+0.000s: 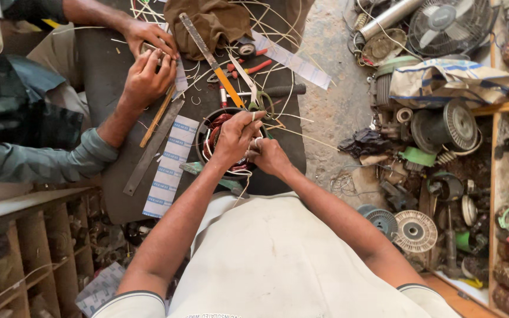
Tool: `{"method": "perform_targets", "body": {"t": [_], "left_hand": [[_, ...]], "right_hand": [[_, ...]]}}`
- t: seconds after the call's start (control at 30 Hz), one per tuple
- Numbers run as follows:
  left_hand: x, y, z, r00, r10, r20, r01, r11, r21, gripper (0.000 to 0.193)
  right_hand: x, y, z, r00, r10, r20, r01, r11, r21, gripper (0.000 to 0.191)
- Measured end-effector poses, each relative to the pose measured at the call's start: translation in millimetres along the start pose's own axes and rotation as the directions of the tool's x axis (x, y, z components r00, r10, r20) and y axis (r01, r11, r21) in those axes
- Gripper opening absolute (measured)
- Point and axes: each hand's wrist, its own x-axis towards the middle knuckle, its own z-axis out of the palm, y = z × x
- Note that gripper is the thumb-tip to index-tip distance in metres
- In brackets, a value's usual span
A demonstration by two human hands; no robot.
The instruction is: The person works on a motor stator, stripping wire insulation with a knife and tying the ends with white string. They use pliers to adjust the copper windings and continue securing the connections.
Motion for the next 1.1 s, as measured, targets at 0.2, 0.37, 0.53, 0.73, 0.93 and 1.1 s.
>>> {"method": "perform_targets", "body": {"t": [0.2,0.37,0.53,0.73,0.93,1.1], "left_hand": [[-0.6,-0.6,14.9,0.941,-0.240,-0.237,0.192,0.959,-0.209,0.026],[-5.4,-13.6,16.1,0.940,-0.265,-0.212,0.220,0.952,-0.213,0.015],[-18.5,18.9,2.7,0.960,-0.117,-0.253,0.108,0.993,-0.046,0.011],[-62.8,68.0,-2.2,0.922,-0.252,-0.294,0.230,0.967,-0.108,0.017],[-76.4,57.6,-3.2,0.679,-0.497,-0.541,0.569,0.822,-0.041,0.023],[-85.3,52.0,-25.8,0.675,-0.453,-0.582,0.331,0.891,-0.310,0.021]], "right_hand": [[7.5,3.2,-4.2,0.997,-0.003,0.080,0.003,1.000,0.001,0.019],[10.7,15.5,-0.4,0.981,-0.149,0.123,0.145,0.989,0.043,0.016],[4.7,8.3,-3.0,0.905,-0.426,0.019,0.425,0.905,0.033,0.008],[-0.3,-13.2,-20.9,0.807,-0.587,0.063,0.580,0.808,0.099,0.014],[-4.6,1.6,-34.3,0.832,-0.548,0.082,0.544,0.836,0.071,0.011],[-20.9,1.1,-79.5,0.992,-0.127,0.007,0.120,0.953,0.277,0.012]]}}
